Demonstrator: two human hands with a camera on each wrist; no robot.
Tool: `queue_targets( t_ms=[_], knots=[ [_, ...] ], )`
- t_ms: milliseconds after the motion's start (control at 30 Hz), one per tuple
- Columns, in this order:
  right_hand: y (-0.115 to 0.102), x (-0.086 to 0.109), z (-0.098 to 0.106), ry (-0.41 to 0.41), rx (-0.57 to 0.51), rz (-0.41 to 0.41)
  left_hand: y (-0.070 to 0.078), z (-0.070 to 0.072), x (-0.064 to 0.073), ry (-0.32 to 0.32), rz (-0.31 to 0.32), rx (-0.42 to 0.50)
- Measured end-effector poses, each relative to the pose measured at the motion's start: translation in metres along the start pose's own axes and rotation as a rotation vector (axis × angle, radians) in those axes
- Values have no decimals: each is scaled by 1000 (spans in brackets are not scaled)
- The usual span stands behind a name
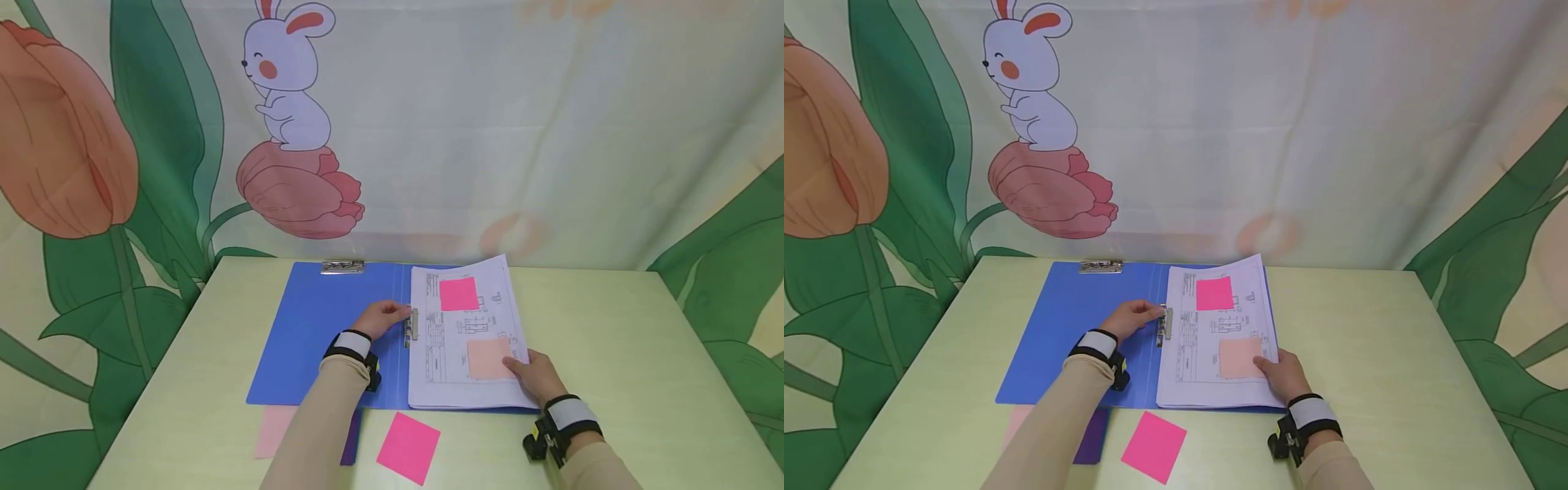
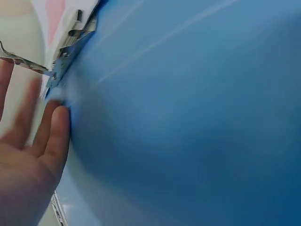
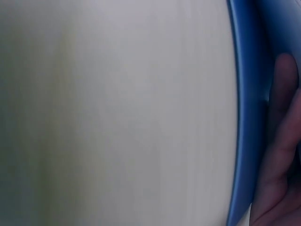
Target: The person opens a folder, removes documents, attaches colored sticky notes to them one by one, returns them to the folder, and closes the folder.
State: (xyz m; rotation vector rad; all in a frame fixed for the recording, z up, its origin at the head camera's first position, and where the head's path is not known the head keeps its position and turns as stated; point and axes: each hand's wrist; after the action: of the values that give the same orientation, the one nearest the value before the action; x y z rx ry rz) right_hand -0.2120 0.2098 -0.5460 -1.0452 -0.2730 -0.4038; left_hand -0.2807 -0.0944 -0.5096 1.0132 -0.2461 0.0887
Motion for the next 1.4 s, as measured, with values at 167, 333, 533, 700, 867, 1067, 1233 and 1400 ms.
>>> queue_targets(
  t_ms=[167, 333, 533, 700, 867, 1067, 1233, 1400],
  knots=[
    [-3, 2, 2, -5, 18, 0, -2, -4, 3, 138, 2, -205],
    [-4, 4, 5, -8, 19, 6, -11, -16, 5, 231, 14, -413],
    [-4, 4, 3, -10, 2, -18, -23, -25, 6, 247, 0, -543],
    [-4, 3, 0, -13, -4, -28, -24, -23, 6, 242, -2, -556],
    [-5, 4, -2, -15, -15, -35, -23, -20, 8, 229, 15, -578],
    [-6, 6, -2, -17, -14, -34, -16, -14, 14, 179, 33, -573],
    [-8, 7, -1, -35, -7, -21, -18, -9, 15, 133, 17, -562],
    [-15, 8, 4, -13, 136, 68, -25, -1, 13, 153, -97, -549]
  ],
)
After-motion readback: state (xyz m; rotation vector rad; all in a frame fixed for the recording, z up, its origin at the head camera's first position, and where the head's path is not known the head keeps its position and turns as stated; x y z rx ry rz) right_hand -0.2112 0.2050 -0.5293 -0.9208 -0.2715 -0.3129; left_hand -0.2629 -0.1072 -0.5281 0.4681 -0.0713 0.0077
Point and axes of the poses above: each hand's wrist, its own x-axis away from the middle knuckle, its own z-axis out of the back of the hand, y = z × x, and after that the axes turned 5 degrees about y, right-handed
